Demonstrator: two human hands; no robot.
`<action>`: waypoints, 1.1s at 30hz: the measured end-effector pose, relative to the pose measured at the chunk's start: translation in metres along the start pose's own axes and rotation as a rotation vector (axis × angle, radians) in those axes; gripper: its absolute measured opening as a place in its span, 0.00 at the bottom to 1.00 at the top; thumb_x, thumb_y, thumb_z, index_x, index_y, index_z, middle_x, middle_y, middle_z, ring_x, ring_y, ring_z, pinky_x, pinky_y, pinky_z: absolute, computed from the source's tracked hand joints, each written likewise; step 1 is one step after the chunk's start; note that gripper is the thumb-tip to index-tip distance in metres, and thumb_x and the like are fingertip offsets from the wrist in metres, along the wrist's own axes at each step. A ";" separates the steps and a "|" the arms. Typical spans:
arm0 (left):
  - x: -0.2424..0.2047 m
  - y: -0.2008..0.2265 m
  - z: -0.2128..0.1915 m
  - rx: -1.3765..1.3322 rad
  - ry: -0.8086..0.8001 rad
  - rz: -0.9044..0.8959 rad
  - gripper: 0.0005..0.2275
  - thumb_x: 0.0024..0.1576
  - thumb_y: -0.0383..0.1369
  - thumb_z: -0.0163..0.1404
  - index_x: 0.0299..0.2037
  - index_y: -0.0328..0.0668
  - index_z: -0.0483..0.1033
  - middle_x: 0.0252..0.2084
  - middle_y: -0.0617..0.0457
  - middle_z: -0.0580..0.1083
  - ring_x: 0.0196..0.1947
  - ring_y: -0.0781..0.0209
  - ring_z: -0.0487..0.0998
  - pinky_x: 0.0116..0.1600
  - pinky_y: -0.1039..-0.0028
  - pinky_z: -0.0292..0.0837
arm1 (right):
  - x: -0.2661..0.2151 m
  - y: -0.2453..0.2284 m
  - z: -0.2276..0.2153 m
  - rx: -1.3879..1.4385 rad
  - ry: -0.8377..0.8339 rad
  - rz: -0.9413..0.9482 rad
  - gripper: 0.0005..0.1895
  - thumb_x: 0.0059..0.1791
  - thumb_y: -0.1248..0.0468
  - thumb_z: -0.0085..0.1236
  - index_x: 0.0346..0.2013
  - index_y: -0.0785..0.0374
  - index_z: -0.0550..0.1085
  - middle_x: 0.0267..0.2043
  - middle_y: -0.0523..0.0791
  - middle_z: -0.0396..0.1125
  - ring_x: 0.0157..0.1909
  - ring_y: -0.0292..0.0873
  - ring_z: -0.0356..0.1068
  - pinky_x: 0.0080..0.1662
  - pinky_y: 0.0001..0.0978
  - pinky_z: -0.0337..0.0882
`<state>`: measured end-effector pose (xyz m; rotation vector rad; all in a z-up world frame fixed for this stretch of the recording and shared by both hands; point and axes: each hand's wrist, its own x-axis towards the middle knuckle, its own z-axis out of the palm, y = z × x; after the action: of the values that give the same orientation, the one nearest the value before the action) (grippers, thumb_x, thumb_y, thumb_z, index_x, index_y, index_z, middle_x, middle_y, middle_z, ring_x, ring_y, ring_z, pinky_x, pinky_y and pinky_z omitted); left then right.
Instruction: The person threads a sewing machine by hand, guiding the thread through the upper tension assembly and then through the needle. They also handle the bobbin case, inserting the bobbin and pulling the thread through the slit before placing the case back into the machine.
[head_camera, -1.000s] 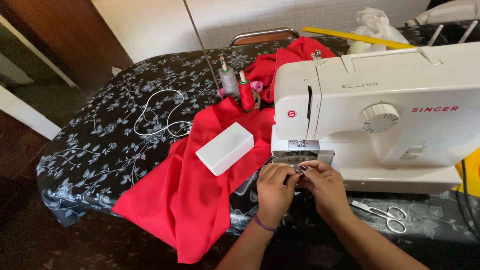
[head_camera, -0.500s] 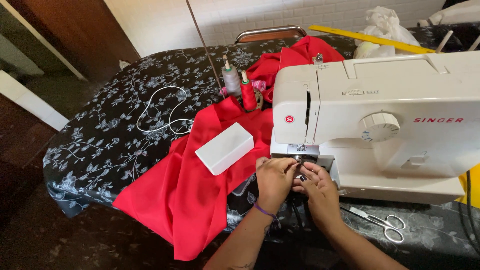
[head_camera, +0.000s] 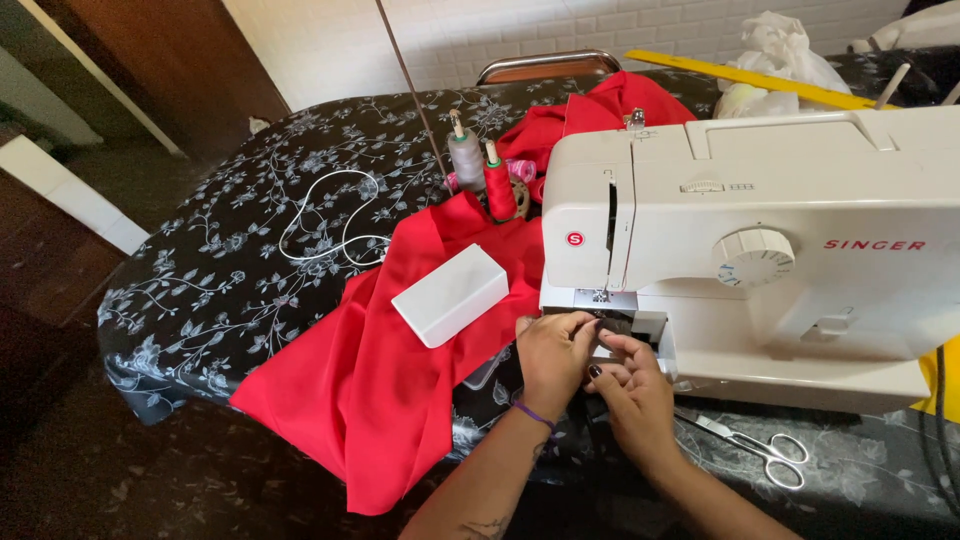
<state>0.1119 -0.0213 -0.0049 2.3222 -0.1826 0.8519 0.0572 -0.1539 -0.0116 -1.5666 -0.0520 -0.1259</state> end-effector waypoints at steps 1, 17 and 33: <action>0.000 0.002 -0.001 0.000 0.000 0.002 0.08 0.62 0.41 0.54 0.34 0.57 0.85 0.32 0.63 0.84 0.35 0.61 0.83 0.49 0.62 0.61 | 0.000 -0.001 0.000 0.001 0.001 -0.001 0.26 0.47 0.68 0.57 0.61 0.63 0.70 0.65 0.47 0.74 0.37 0.39 0.81 0.50 0.29 0.76; 0.005 0.005 0.016 0.065 0.036 -0.212 0.11 0.54 0.44 0.54 0.26 0.53 0.85 0.26 0.59 0.83 0.29 0.58 0.81 0.52 0.61 0.62 | -0.009 -0.002 -0.002 -0.089 -0.003 -0.158 0.23 0.47 0.69 0.61 0.57 0.61 0.72 0.62 0.44 0.75 0.47 0.40 0.79 0.49 0.31 0.79; 0.011 0.062 -0.029 -0.187 0.309 0.154 0.14 0.58 0.36 0.62 0.50 0.37 0.80 0.42 0.48 0.76 0.32 0.52 0.76 0.38 0.62 0.75 | -0.052 -0.036 -0.047 -0.314 0.005 -0.690 0.12 0.52 0.68 0.57 0.51 0.63 0.75 0.55 0.51 0.75 0.49 0.42 0.77 0.51 0.27 0.77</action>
<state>0.0841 -0.0506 0.0516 1.9943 -0.2963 1.2035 -0.0010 -0.1987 0.0180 -1.8040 -0.5936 -0.7064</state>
